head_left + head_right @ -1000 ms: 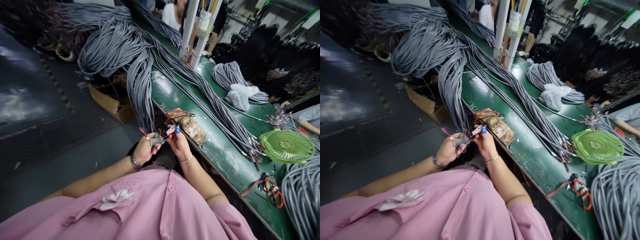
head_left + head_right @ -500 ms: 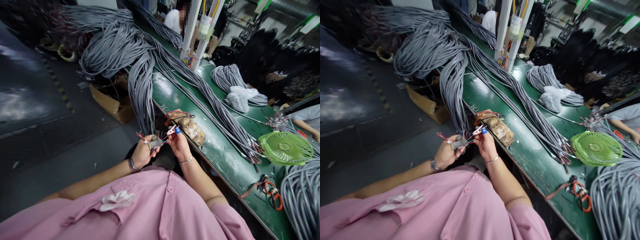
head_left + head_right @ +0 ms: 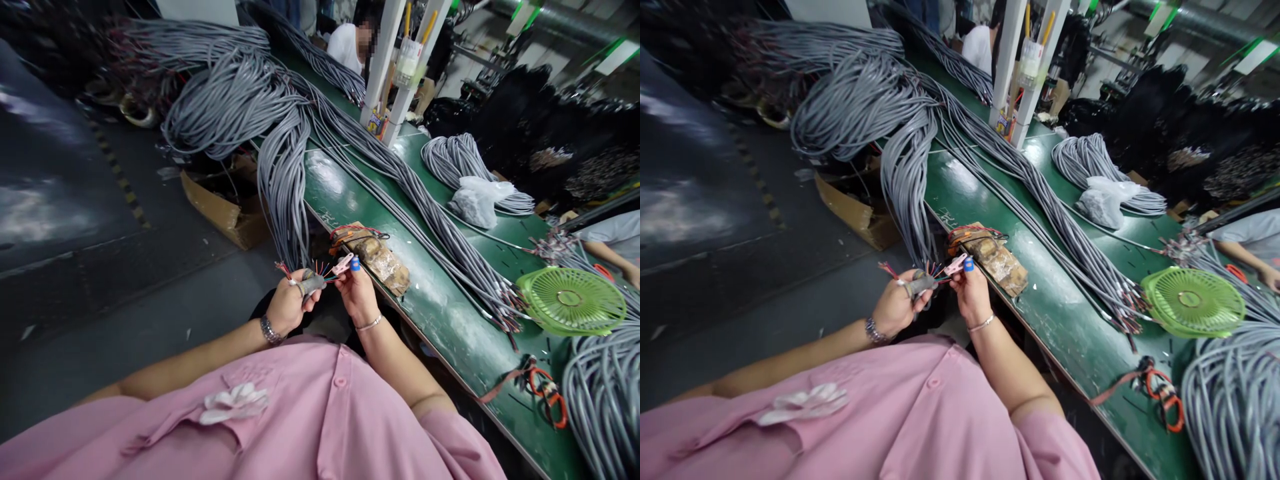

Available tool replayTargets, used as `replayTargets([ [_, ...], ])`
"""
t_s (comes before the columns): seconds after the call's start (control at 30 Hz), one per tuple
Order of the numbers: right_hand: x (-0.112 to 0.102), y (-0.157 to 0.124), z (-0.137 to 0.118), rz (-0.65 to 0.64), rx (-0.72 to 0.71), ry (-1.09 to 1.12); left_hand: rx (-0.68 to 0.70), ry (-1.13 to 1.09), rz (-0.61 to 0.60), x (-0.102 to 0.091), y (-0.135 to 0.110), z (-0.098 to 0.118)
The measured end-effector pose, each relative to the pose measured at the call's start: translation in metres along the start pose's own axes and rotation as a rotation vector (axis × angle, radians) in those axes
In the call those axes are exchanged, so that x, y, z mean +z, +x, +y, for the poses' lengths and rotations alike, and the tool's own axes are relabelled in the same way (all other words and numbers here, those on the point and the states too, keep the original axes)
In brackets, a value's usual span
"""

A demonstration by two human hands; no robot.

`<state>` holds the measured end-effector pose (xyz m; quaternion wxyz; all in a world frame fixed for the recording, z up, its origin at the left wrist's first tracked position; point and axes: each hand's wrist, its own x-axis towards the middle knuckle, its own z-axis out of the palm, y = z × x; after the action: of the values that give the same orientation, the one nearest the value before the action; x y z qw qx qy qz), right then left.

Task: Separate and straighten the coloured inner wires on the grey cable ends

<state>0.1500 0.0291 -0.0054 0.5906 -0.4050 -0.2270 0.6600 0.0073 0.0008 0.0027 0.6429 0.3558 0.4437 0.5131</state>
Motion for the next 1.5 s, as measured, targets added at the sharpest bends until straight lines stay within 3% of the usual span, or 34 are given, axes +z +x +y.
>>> replayTargets([
  [0.2,-0.003,0.001,0.009,0.091,-0.225,-0.159,0.049,0.047,-0.013,-0.001,-0.004,0.006],
  [0.37,0.000,0.005,0.003,-0.103,0.020,0.052,0.036,0.048,-0.027,0.001,-0.003,0.006],
  [0.43,0.002,0.006,0.001,-0.109,0.084,0.107,0.029,0.041,-0.025,0.001,-0.002,0.004],
  [0.67,0.005,0.008,0.003,-0.082,0.045,0.175,0.021,0.060,-0.011,-0.001,0.002,-0.003],
  [0.8,-0.001,0.002,0.003,-0.147,0.139,0.101,0.030,0.083,-0.018,-0.004,-0.001,-0.003],
  [1.0,-0.013,-0.014,-0.009,-0.297,0.245,-0.224,0.040,0.167,-0.049,-0.013,-0.009,-0.005],
  [1.2,-0.009,-0.022,-0.011,-0.312,0.070,-0.437,0.058,0.325,-0.145,-0.015,-0.014,-0.008],
  [1.37,-0.005,-0.029,-0.008,-0.357,-0.030,-0.577,-0.060,0.460,-0.291,-0.015,-0.013,-0.006],
  [1.5,-0.006,-0.033,-0.009,-0.365,-0.090,-0.549,-0.107,0.392,-0.273,-0.016,-0.009,-0.005],
])
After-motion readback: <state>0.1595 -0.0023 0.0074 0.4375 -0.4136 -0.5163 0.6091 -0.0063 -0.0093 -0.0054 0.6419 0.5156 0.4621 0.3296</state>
